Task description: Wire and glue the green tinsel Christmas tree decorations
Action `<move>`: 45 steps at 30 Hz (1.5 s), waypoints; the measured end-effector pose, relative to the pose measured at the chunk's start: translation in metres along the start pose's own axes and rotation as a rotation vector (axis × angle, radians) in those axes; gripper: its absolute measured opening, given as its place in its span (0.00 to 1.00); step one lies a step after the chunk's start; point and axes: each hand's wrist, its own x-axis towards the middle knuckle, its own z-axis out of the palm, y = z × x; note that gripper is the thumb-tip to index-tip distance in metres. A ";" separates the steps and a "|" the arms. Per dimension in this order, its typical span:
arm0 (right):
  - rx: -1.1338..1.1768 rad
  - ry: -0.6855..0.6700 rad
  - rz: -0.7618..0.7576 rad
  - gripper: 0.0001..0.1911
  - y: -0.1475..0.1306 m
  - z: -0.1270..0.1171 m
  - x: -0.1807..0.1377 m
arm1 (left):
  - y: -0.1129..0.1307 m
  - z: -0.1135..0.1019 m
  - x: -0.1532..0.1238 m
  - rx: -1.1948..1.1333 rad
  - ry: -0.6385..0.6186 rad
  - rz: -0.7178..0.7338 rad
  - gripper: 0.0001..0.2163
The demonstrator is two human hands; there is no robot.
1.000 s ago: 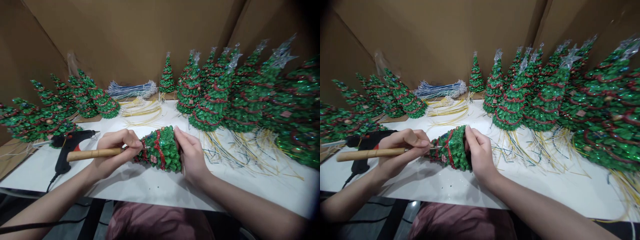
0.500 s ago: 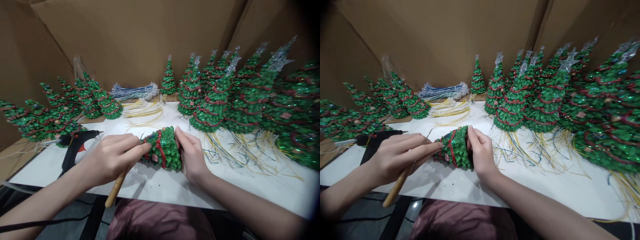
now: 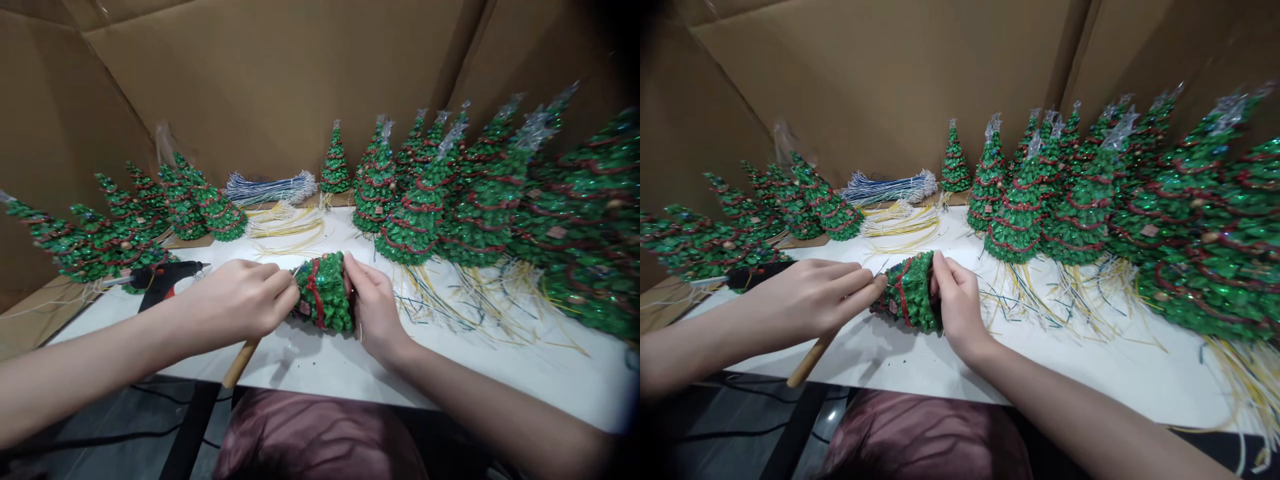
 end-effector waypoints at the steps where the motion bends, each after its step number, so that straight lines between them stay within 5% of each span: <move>1: 0.003 -0.001 -0.001 0.24 0.000 0.000 0.000 | 0.000 -0.001 0.003 0.009 -0.013 0.016 0.08; 13: 0.005 -0.011 -0.008 0.25 0.001 0.000 0.001 | -0.006 0.004 0.018 -0.047 -0.145 0.038 0.09; 18: -0.012 0.008 -0.015 0.25 0.001 0.000 0.000 | -0.009 0.016 0.007 -0.199 0.005 -0.037 0.10; 25: -0.009 0.023 -0.028 0.24 0.003 0.000 0.002 | 0.010 0.037 -0.005 -0.542 0.344 -0.334 0.06; 33: -0.034 0.041 -0.036 0.24 0.003 0.000 0.001 | 0.029 0.049 -0.003 -0.618 0.611 -0.590 0.05; 38: -0.041 0.040 -0.034 0.23 0.004 -0.001 0.001 | 0.021 0.043 -0.010 -0.662 0.543 -0.576 0.04; 45: -0.038 0.040 -0.032 0.23 0.005 -0.002 0.002 | 0.005 0.021 -0.014 -0.469 0.238 -0.283 0.06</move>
